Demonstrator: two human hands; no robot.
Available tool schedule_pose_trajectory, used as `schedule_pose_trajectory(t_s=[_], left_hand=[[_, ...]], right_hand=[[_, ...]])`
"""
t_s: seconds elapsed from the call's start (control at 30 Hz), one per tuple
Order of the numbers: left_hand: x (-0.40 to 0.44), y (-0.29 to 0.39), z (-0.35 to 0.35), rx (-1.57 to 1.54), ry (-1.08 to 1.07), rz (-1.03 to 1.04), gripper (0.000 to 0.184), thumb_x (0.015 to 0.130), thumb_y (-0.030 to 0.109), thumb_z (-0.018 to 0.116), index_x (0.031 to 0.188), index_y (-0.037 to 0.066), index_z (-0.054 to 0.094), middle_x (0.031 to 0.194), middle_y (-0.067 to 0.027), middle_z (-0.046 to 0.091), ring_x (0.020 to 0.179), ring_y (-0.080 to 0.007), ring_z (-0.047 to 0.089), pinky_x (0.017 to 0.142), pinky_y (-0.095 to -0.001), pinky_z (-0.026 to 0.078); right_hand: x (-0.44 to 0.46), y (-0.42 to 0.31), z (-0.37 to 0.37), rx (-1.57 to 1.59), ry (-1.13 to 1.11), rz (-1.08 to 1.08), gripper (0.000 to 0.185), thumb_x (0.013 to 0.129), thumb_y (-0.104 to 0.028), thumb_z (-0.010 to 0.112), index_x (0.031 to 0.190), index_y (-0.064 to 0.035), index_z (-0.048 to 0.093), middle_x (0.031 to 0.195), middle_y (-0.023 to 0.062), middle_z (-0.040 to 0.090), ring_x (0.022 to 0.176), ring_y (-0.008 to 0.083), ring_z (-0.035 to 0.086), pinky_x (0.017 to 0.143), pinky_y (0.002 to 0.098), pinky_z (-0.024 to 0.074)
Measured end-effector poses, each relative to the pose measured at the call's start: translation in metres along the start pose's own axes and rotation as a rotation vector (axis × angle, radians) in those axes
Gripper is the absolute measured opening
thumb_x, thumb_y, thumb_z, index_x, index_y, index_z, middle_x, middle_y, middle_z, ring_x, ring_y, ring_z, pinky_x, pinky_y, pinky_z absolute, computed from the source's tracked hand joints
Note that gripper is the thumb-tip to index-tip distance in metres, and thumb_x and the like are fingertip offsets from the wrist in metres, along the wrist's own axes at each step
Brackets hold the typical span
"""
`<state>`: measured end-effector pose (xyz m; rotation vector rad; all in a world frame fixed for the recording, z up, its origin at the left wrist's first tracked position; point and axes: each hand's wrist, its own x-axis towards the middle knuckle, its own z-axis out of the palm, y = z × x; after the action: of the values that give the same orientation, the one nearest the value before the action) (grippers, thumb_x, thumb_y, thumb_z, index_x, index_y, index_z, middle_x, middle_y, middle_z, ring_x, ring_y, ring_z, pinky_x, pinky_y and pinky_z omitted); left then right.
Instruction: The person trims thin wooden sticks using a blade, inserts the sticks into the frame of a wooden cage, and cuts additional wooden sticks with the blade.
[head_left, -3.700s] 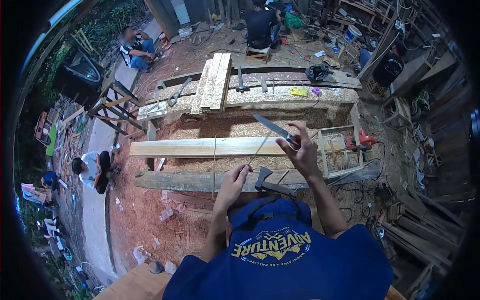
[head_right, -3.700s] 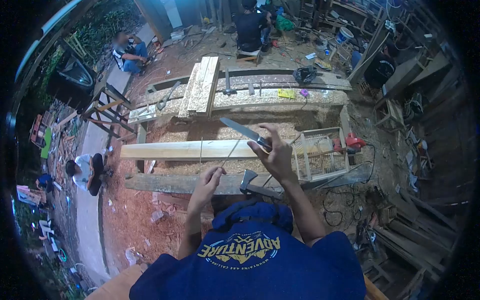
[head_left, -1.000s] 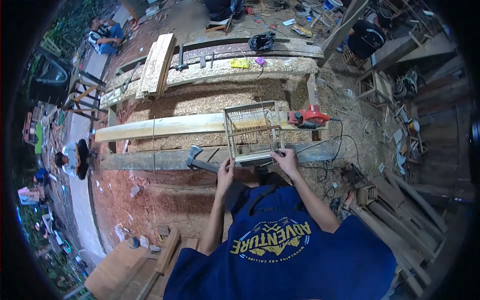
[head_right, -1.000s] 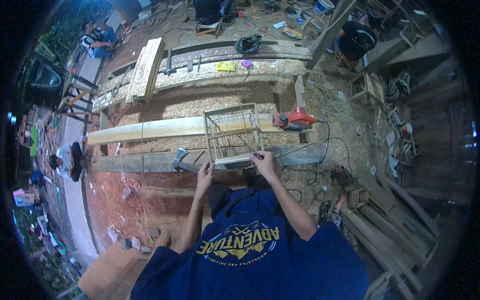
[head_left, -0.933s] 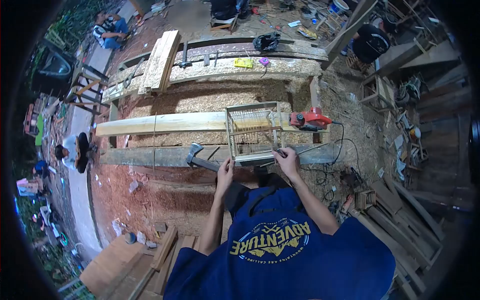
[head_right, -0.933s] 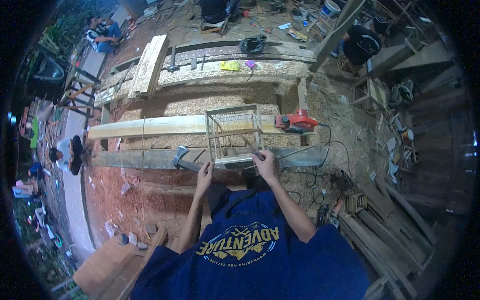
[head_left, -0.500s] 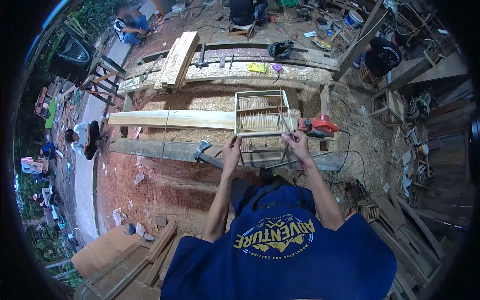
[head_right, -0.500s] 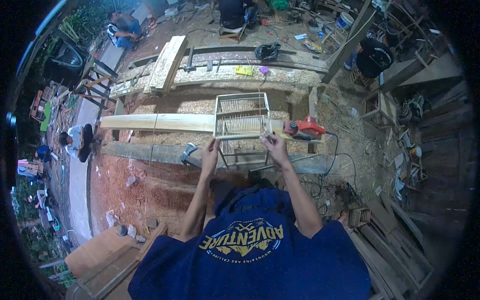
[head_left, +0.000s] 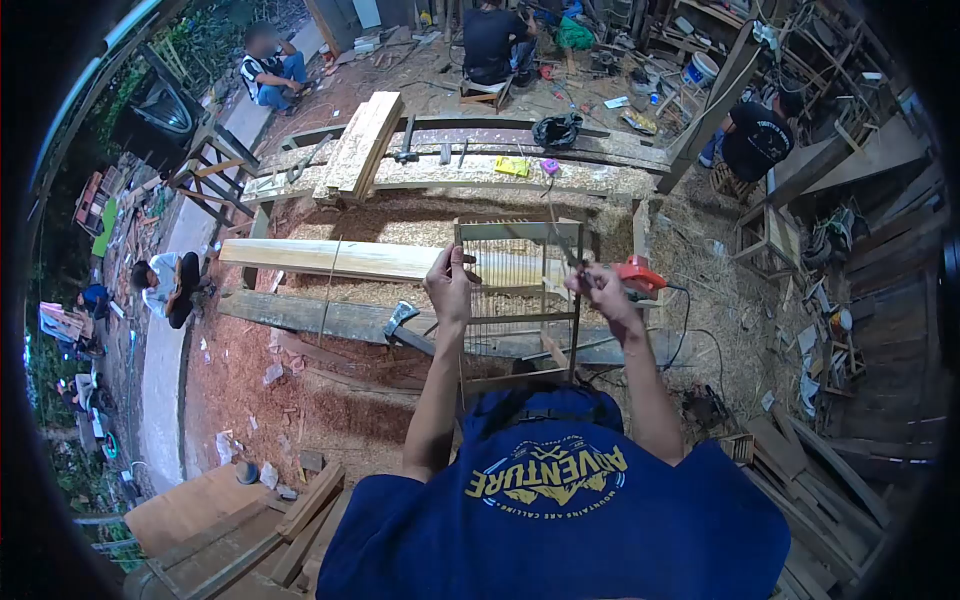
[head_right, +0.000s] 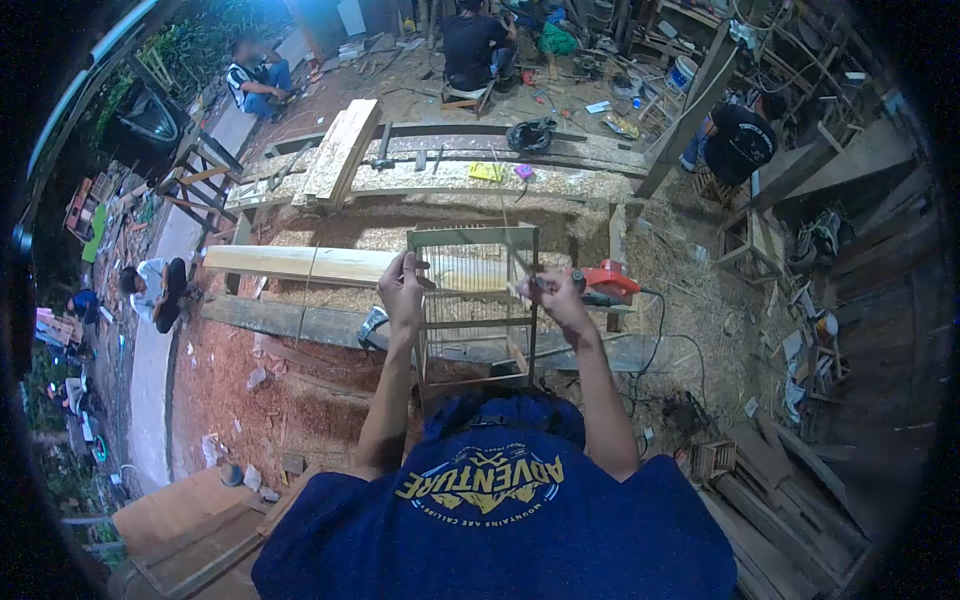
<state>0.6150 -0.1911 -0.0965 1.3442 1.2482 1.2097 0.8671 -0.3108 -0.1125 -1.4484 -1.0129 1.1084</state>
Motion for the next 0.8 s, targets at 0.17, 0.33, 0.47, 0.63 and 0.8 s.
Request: schedule_pose_trajectory(t_s=[0.17,0.33,0.47,0.63,0.8], left_hand=[[0.019,-0.048,-0.009,0.222,-0.027,-0.016,0.034,0.105,0.026,0.054,0.121,-0.001,0.068,0.087,-0.0097,0.072,0.069,-0.0122,0.066,0.06,-0.0276,0.051],[0.002,-0.038,-0.033,-0.221,-0.265,-0.238,0.05,0.105,0.027,0.054,0.143,-0.004,0.049,0.12,-0.0117,0.069,0.109,-0.0206,0.065,0.091,-0.0312,0.05],[-0.022,-0.109,-0.038,-0.5,-0.136,-0.192,0.043,0.103,0.019,0.055,0.138,-0.004,0.051,0.127,-0.0119,0.063,0.112,-0.0183,0.062,0.099,-0.0331,0.048],[-0.02,-0.129,-0.053,-0.357,-0.082,-0.239,0.037,0.101,0.014,0.056,0.134,-0.004,0.055,0.118,-0.0096,0.066,0.106,-0.0167,0.062,0.096,-0.0309,0.048],[-0.037,-0.154,-0.056,-0.224,0.043,-0.248,0.037,0.1,0.014,0.06,0.13,-0.006,0.057,0.115,-0.0092,0.067,0.102,-0.0151,0.062,0.093,-0.0285,0.048]], right_hand=[[-0.027,0.062,0.029,0.164,-0.071,0.035,0.018,0.089,-0.016,0.076,0.094,0.0005,0.074,0.128,0.0057,0.051,0.116,0.0171,0.057,0.097,0.0311,0.0488],[-0.026,0.062,0.03,0.164,0.012,0.095,0.029,0.085,-0.025,0.082,0.095,0.001,0.075,0.123,0.0041,0.054,0.105,0.0142,0.061,0.092,0.0294,0.0475],[-0.025,0.062,0.033,0.018,-0.062,0.256,0.026,0.086,-0.025,0.081,0.087,-0.0008,0.074,0.109,0.0027,0.055,0.097,0.0134,0.057,0.082,0.0288,0.0454],[-0.011,0.075,0.046,0.046,-0.077,0.074,0.025,0.086,-0.024,0.081,0.085,-0.001,0.073,0.112,0.002,0.055,0.098,0.0126,0.056,0.087,0.0289,0.0434],[-0.006,0.059,0.051,0.076,-0.097,0.13,0.02,0.086,-0.021,0.08,0.089,-0.0028,0.074,0.121,0.0022,0.053,0.104,0.0133,0.057,0.091,0.0296,0.0455]])
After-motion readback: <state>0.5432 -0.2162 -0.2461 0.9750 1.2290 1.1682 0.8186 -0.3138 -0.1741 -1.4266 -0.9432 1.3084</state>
